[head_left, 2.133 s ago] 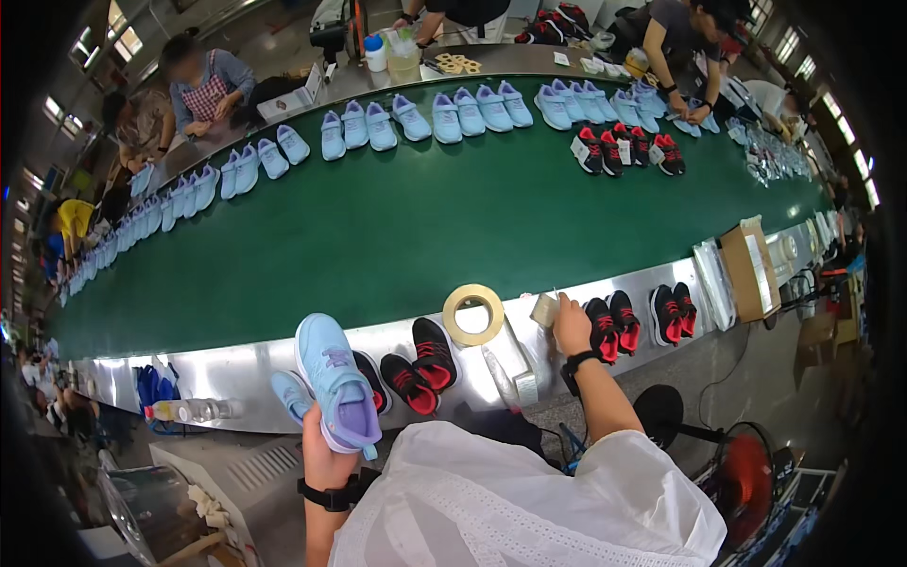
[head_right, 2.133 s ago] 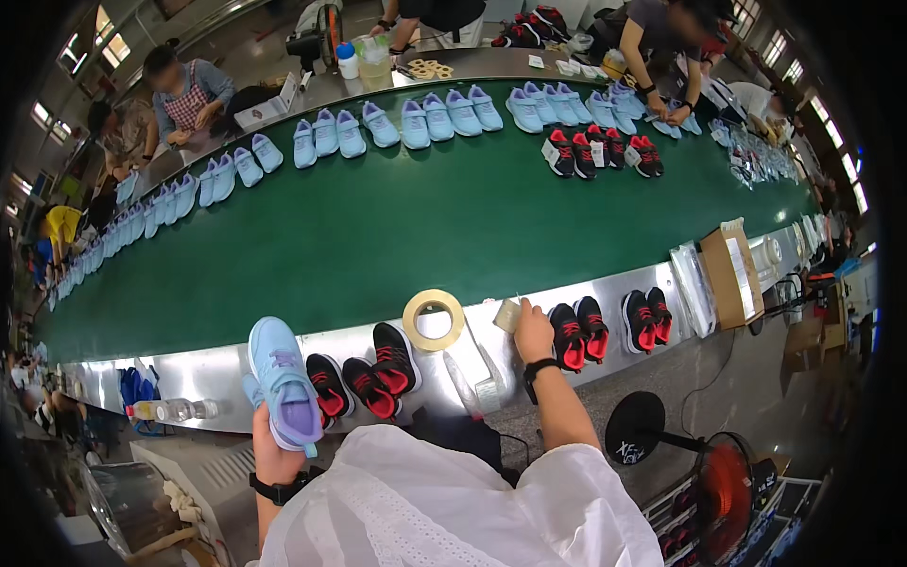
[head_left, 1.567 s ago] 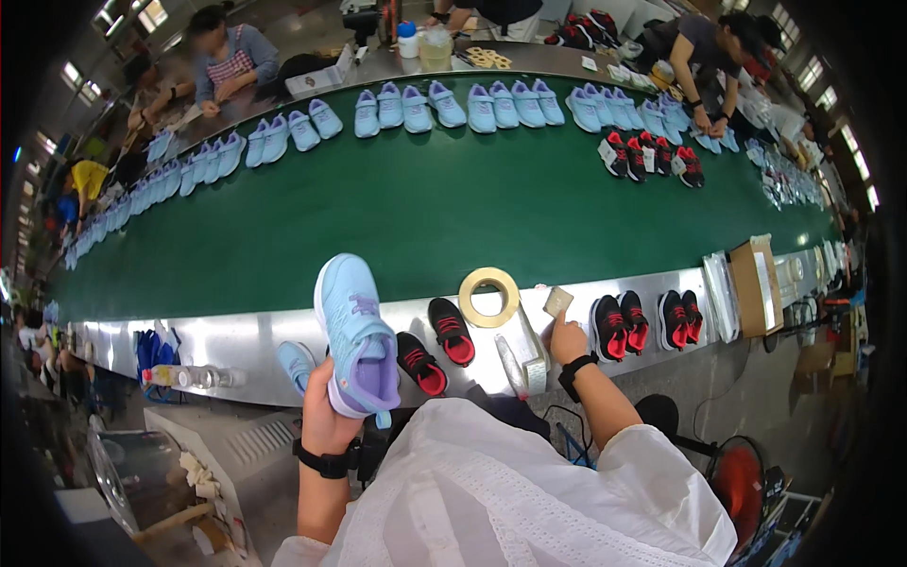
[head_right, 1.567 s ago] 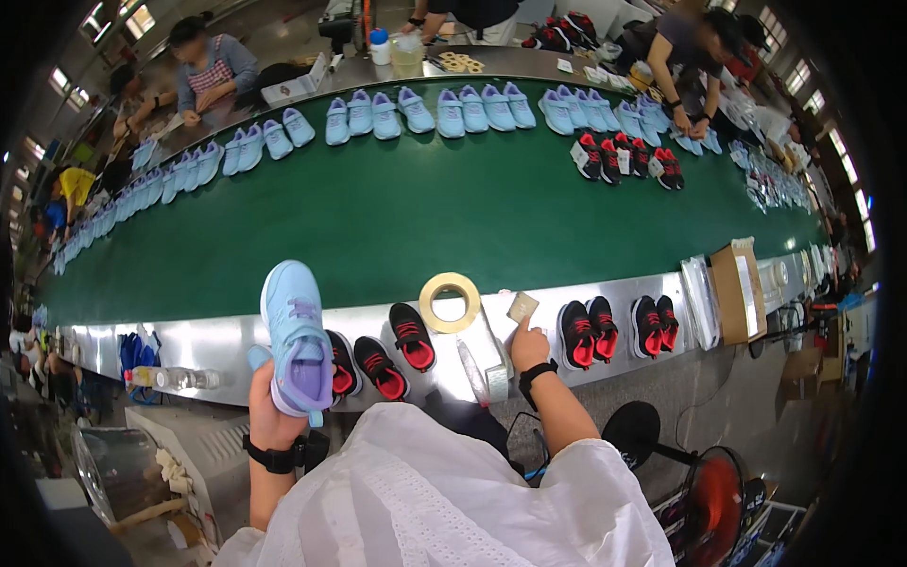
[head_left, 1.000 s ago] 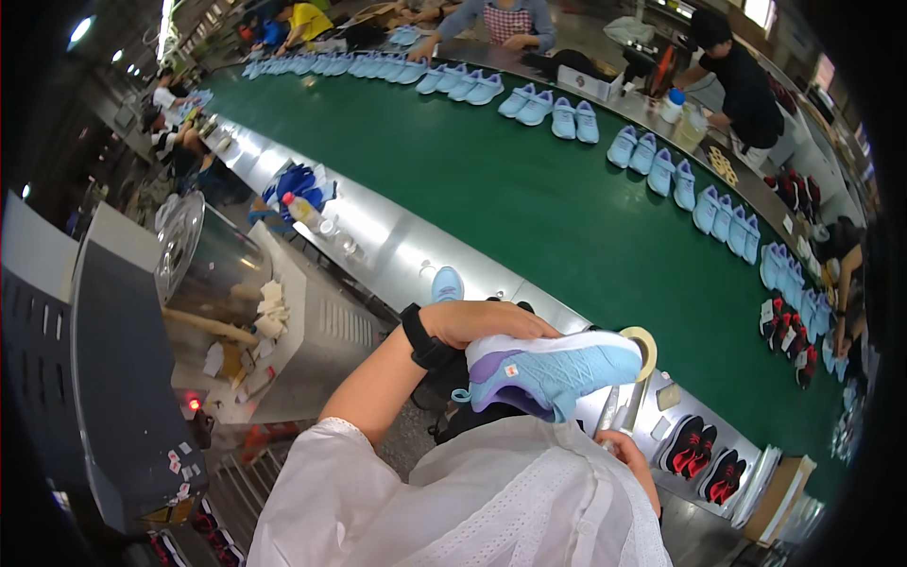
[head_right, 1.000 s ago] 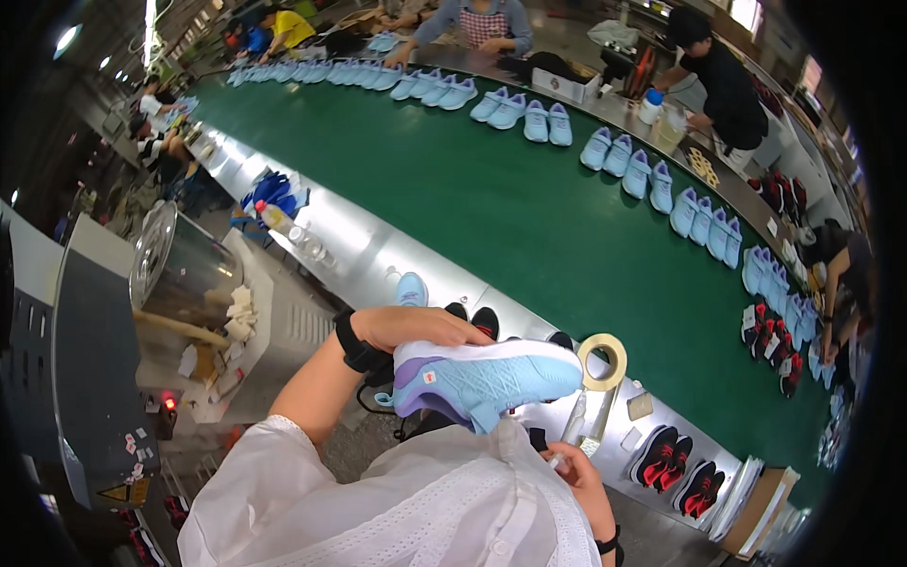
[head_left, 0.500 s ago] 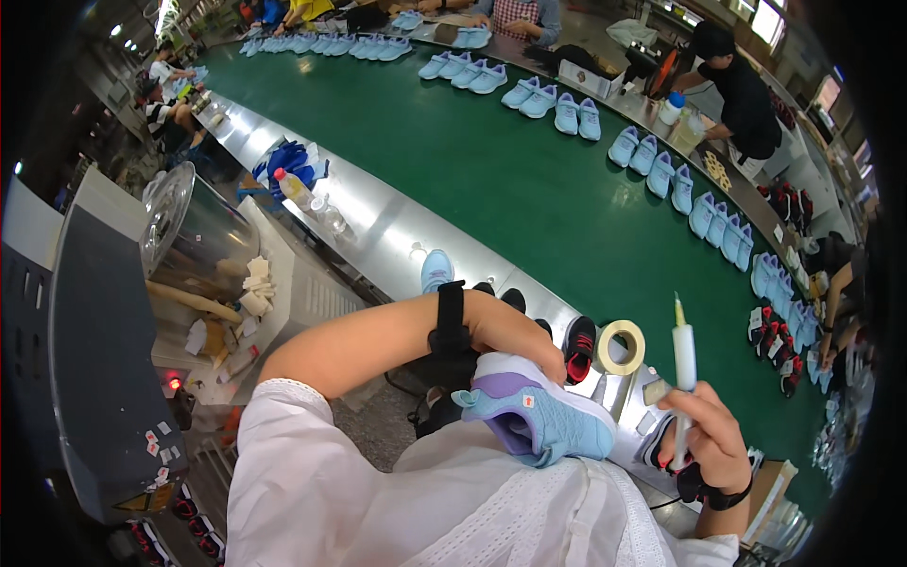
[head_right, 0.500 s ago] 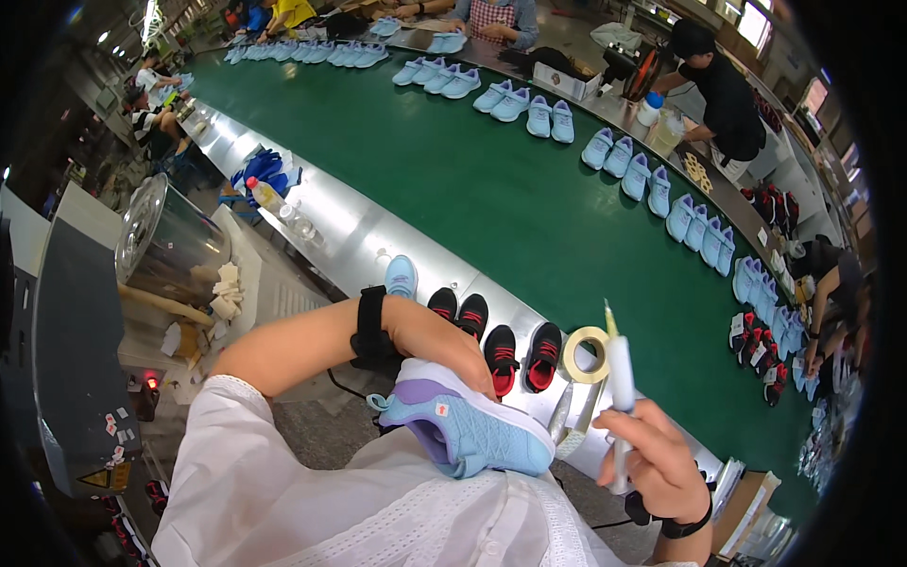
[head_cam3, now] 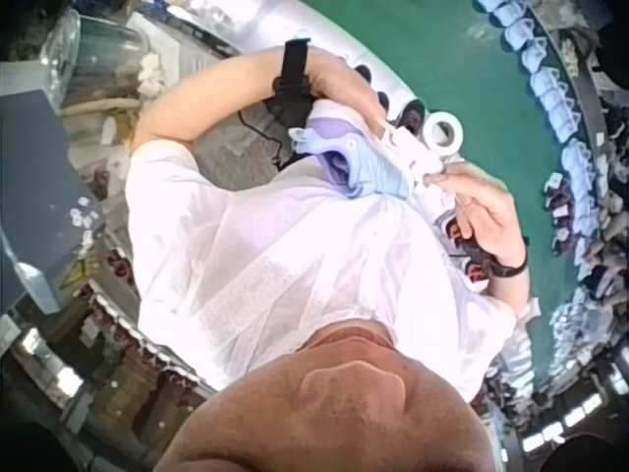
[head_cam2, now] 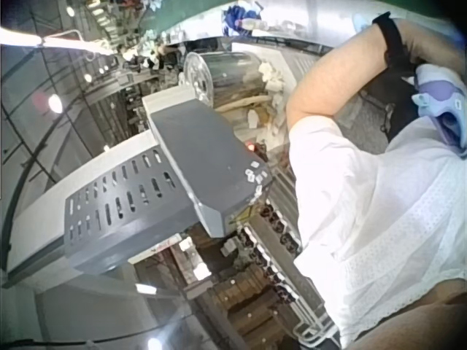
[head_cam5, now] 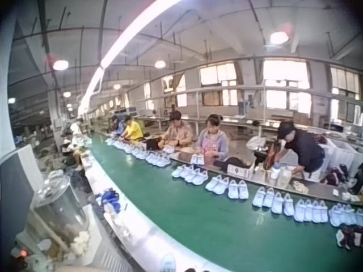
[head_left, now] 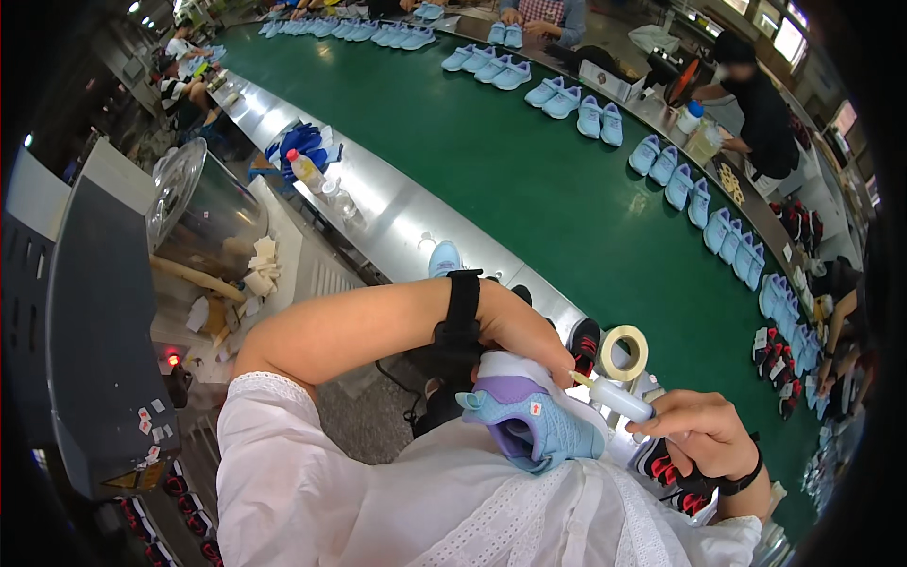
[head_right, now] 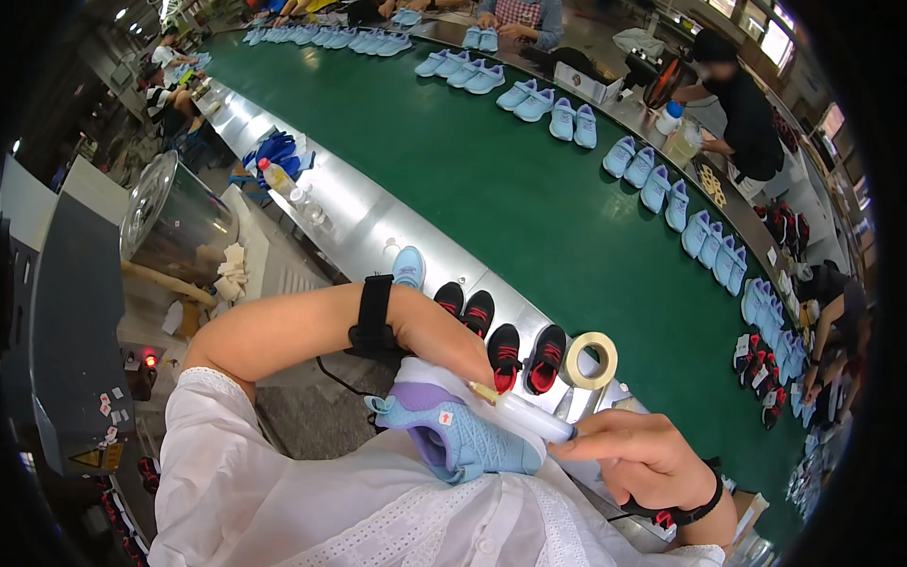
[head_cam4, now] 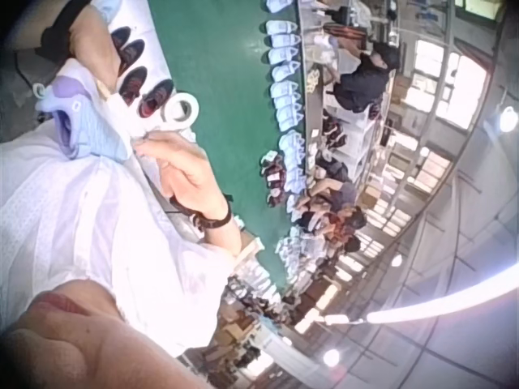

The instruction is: The person picks up black and red sneakers from a conveyor belt and wipes the soles with a white cloth. They then place the shoes on a metal rack. The person also handles light blue sneakers, using a syringe-like tool to apply a substance to the sole before placing them on the rack.

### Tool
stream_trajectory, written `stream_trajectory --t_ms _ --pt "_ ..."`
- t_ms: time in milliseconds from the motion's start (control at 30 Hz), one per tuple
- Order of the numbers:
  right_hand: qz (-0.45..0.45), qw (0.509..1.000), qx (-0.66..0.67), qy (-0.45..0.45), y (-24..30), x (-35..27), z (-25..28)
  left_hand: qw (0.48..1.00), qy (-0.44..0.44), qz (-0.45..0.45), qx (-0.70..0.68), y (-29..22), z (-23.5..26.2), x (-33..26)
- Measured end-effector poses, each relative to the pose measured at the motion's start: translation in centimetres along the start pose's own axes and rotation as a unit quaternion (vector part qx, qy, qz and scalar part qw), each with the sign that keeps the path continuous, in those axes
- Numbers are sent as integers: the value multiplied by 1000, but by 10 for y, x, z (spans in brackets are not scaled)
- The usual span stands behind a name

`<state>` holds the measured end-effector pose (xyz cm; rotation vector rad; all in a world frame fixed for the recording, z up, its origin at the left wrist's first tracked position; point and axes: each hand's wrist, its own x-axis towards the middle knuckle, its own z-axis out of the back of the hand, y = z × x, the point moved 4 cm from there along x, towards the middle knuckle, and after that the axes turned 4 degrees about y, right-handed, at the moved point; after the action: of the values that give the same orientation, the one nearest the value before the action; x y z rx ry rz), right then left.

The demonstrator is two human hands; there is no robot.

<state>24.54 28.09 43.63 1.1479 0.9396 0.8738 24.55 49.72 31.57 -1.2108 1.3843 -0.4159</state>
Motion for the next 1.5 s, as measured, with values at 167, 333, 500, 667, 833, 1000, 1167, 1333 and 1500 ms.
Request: stream_trajectory --t_ms 167,333,500,667,833,1000,1167,1333,1500 --pt "115 990 -75 2 -6 5 0 996 55 17 68 2 4 2" --pt "86 987 -135 31 2 14 2 994 52 33 95 -8 -2 -3" --pt "108 977 -178 34 3 23 -3 990 69 -25 123 -9 -2 -1" --pt "117 970 -207 43 4 27 -2 989 65 23 128 -14 -5 -8" --pt "138 955 -259 41 11 34 -3 991 68 0 119 -8 -2 -7" --pt "167 922 -349 26 18 36 -5 986 85 -31 142 -8 3 -10" --pt "178 908 -378 25 23 40 -5 985 85 -20 147 -13 7 -19" --pt "172 905 -388 21 26 45 -6 987 84 -27 136 -5 15 -19" --pt "165 906 -390 8 25 48 -8 988 79 18 129 -5 20 -25"
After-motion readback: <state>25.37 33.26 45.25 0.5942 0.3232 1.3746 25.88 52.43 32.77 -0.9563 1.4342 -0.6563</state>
